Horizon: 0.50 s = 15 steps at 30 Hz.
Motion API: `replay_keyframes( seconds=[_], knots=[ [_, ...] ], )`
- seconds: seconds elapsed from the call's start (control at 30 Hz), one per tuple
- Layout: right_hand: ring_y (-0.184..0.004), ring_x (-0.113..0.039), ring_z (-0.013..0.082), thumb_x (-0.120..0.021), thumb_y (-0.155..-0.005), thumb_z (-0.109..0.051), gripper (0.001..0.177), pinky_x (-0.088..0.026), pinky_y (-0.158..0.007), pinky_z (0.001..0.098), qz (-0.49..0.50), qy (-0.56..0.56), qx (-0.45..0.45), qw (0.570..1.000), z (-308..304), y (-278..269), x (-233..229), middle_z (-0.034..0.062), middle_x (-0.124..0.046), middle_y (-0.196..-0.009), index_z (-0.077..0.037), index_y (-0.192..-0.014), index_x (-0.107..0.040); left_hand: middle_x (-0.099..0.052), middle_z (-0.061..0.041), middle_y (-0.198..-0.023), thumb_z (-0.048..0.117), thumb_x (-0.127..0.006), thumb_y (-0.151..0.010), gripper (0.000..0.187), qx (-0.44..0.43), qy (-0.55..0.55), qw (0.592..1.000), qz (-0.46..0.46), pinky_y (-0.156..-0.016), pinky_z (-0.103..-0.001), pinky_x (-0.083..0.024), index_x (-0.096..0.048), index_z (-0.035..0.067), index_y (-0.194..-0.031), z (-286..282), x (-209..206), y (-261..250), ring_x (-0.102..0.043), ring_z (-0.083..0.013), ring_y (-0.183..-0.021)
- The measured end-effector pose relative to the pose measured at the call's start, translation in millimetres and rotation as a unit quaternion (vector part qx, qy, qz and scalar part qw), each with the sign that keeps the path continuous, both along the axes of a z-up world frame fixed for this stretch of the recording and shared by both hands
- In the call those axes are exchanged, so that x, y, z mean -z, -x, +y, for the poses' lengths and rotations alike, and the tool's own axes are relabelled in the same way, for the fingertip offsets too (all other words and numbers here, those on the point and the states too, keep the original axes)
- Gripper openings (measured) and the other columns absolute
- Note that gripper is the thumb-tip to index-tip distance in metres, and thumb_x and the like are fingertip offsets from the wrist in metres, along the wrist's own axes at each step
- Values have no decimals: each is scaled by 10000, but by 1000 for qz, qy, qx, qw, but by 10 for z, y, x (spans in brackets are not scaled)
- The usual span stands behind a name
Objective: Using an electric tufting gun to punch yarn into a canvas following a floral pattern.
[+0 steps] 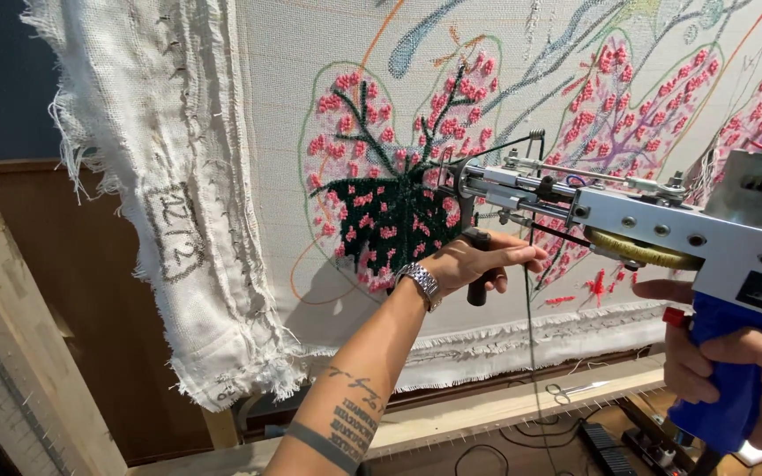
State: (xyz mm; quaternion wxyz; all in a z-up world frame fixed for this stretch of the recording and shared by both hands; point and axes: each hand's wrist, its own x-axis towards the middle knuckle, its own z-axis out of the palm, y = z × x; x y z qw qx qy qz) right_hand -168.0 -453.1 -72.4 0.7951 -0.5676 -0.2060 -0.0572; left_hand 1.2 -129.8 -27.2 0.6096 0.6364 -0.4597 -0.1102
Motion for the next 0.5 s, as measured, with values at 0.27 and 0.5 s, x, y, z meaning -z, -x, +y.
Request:
replay_keyframes(
  seconds=[0.27,0.5],
  knots=[
    [-475,-435,202,-560,-802,-107,750,-357,-439,344,6,53,56,997,229,61,-116,118,-456,-669,140,-1507,-489,-776,5,-988,418,-705,-949,338,-100,-117,988,2,-596,-236,-546,-807,133,-1100,-16,158,30,-639,-66,-665],
    [-551,-485,228,-571,-861,-105,516,-454,-466,422,91,44,76,992,261,-106,-116,139,-485,-725,117,-1324,-523,-771,23,-1002,454,-709,-929,384,-85,-78,993,10,-606,-257,-539,-801,130,-1113,121,181,-15,-630,-68,-686]
  ],
)
